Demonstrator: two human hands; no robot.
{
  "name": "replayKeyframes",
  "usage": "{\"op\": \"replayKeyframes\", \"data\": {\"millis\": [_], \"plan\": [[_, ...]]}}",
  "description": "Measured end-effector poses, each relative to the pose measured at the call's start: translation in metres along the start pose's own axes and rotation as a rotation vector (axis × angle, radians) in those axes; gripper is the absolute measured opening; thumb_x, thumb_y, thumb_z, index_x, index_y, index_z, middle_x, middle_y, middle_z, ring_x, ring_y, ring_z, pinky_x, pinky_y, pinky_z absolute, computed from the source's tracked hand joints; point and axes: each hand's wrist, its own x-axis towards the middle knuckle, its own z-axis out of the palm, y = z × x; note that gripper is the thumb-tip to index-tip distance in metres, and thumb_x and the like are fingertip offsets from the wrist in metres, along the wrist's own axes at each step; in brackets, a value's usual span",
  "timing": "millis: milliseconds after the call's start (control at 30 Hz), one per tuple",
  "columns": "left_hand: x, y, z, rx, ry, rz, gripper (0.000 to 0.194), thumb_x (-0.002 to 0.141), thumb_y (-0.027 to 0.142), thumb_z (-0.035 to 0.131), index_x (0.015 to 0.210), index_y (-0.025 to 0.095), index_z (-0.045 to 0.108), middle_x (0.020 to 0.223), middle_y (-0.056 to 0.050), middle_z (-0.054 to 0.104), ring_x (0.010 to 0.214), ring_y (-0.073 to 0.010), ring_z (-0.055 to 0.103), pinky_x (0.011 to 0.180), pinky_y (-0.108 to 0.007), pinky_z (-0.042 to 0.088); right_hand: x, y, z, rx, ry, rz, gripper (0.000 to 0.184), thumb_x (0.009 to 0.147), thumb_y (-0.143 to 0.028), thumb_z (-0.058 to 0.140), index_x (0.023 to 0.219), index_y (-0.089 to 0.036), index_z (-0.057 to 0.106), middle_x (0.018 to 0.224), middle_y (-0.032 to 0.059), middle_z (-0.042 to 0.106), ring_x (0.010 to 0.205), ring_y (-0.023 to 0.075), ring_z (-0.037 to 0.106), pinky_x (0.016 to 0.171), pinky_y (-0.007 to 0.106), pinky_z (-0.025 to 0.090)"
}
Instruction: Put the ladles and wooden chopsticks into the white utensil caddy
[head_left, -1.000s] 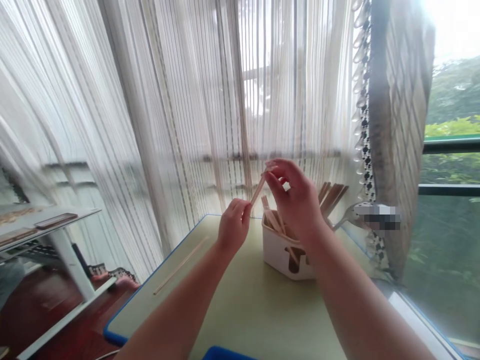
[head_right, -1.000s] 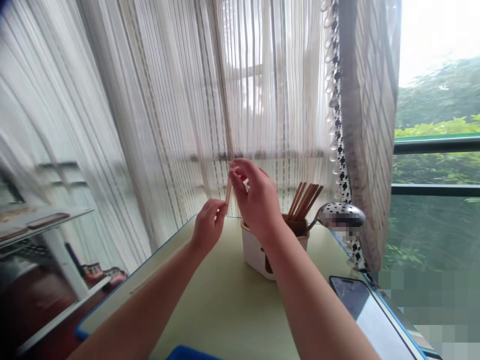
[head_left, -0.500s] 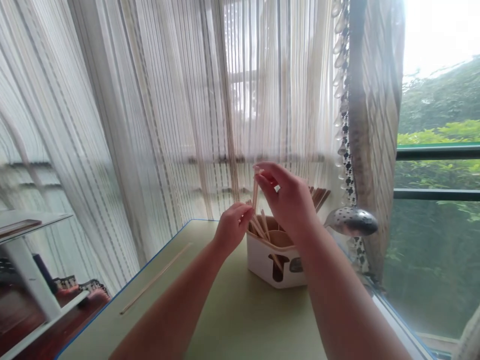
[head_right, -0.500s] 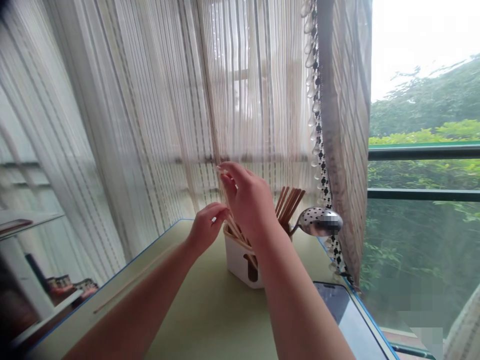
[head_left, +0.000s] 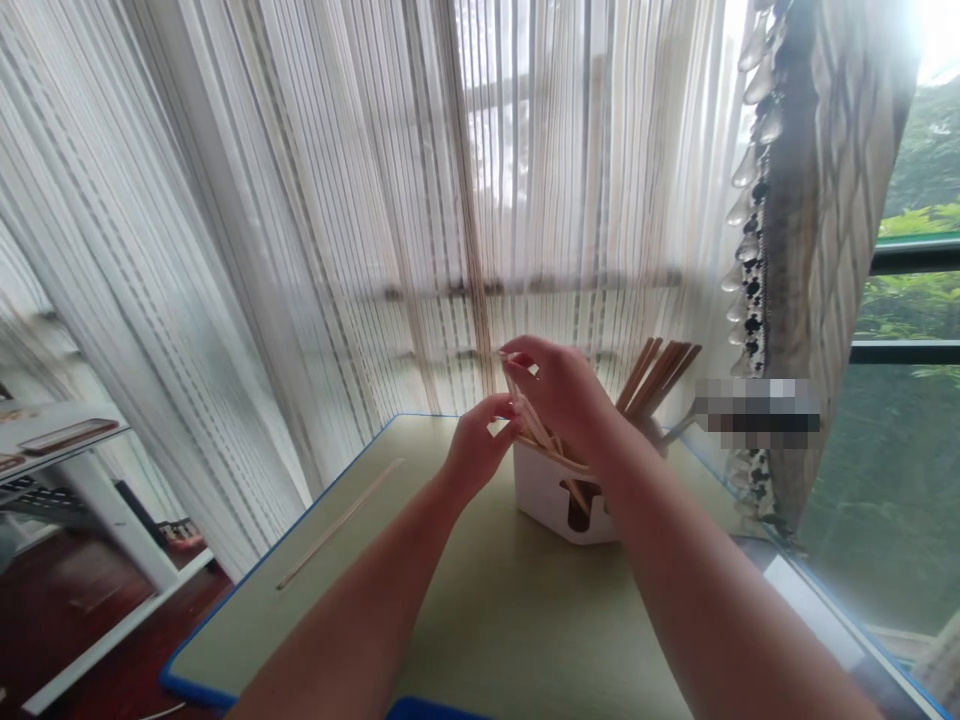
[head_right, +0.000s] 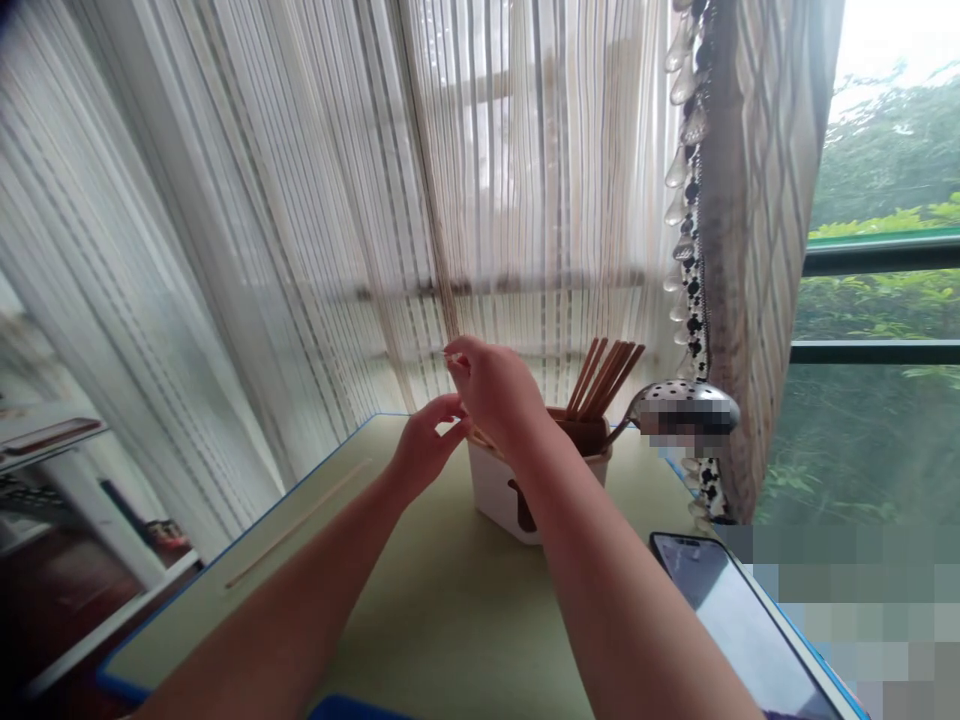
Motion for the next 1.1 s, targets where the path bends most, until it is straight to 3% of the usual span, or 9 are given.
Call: {"op": "replayKeyframes", "data": {"millis": [100,300,533,833,1100], "plan": [[-0.003,0.002,0.003,0.023,0.042,-0.007,0.012,0.081,0.022,0.055,0.089,0.018,0.064,0.081,-0.002,0.068,0.076,-0.0137,0.061,0.072,-0.027,0.046,-0.001,0.000,0.003,-0.059,-0.035,-0.018,0.023,0.084,-0.024,0.050,0.100,-0.024,0.065,0.084,0.0021,0.069,0.080,0.0167,0.061,0.072,0.028,0.043],[-0.004,0.001,0.007,0.127,0.130,0.019,0.022,0.086,0.029,0.048,0.082,0.019,0.067,0.080,-0.004,0.068,0.076,-0.0152,0.059,0.072,-0.029,0.045,0.000,0.001,-0.006,-0.168,0.005,-0.015,0.032,0.089,-0.036,0.040,0.095,-0.020,0.067,0.093,0.0060,0.068,0.093,0.0210,0.057,0.084,0.033,0.040],[-0.002,-0.009,0.012,0.081,0.136,-0.053,0.010,0.074,0.022,0.062,0.082,0.018,0.067,0.084,-0.003,0.065,0.077,-0.0141,0.059,0.065,-0.026,0.047,0.004,0.012,-0.019,-0.275,-0.095,0.104,0.046,0.089,-0.047,0.033,0.094,-0.018,0.068,0.094,0.0107,0.068,0.092,0.0253,0.057,0.079,0.036,0.040],[-0.003,-0.012,0.013,0.016,0.097,-0.098,0.018,0.081,0.028,0.056,0.085,0.017,0.070,0.085,-0.005,0.063,0.077,-0.0129,0.059,0.061,-0.022,0.048,0.001,0.013,-0.014,-0.211,-0.214,0.056,0.030,0.086,-0.036,0.043,0.092,-0.023,0.070,0.091,0.0062,0.070,0.088,0.0207,0.060,0.077,0.030,0.041],[-0.003,-0.014,0.015,-0.021,0.149,-0.172,0.017,0.077,0.028,0.060,0.085,0.015,0.068,0.087,-0.005,0.064,0.066,-0.0112,0.061,0.061,-0.024,0.050,0.000,0.010,-0.012,-0.245,-0.369,0.053,0.043,0.089,-0.041,0.033,0.076,-0.022,0.069,0.071,0.0056,0.067,0.069,0.0193,0.058,0.069,0.032,0.040]]}}
